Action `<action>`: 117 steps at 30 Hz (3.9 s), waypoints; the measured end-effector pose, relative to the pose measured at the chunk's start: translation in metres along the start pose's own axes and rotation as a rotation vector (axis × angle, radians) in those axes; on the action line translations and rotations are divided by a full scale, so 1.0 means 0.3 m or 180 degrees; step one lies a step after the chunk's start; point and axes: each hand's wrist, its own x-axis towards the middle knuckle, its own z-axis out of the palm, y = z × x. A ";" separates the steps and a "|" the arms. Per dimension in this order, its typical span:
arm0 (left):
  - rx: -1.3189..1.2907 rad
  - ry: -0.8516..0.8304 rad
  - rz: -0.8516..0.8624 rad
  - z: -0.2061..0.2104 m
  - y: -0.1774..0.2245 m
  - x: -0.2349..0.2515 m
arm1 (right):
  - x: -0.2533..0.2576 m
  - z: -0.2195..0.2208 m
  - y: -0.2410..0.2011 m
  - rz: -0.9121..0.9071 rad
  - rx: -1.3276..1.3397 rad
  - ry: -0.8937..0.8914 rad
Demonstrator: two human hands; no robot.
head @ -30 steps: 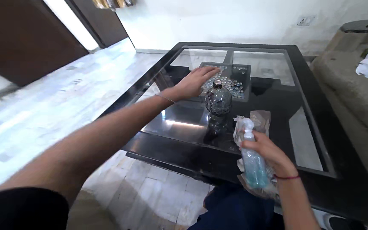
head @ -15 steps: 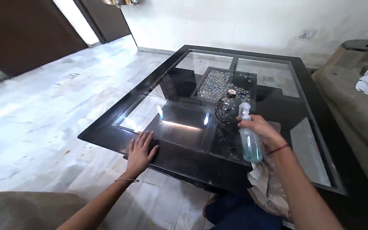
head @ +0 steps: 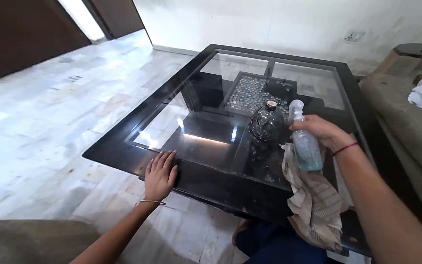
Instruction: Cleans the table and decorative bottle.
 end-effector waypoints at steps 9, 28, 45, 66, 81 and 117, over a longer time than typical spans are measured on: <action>0.0017 0.0045 -0.0035 0.002 -0.001 -0.005 | -0.025 0.061 0.132 0.0119 0.0505 -0.0075; -0.0112 0.0020 -0.0049 -0.009 0.014 -0.008 | -0.126 0.270 0.280 0.0254 0.1745 -0.0191; -0.0099 0.0060 -0.0055 -0.001 0.012 -0.006 | -0.081 0.430 0.308 0.0682 0.3550 0.0528; -0.0140 0.0114 -0.0055 0.000 0.015 -0.009 | -0.123 0.212 0.194 -0.0289 0.1858 0.0399; -0.0225 0.0094 -0.0055 0.000 0.018 -0.010 | -0.128 0.198 -0.022 -0.0346 -0.0023 0.0282; -0.0257 0.0214 0.0000 0.012 0.009 -0.010 | -0.121 0.092 -0.002 -0.0251 0.0117 0.0138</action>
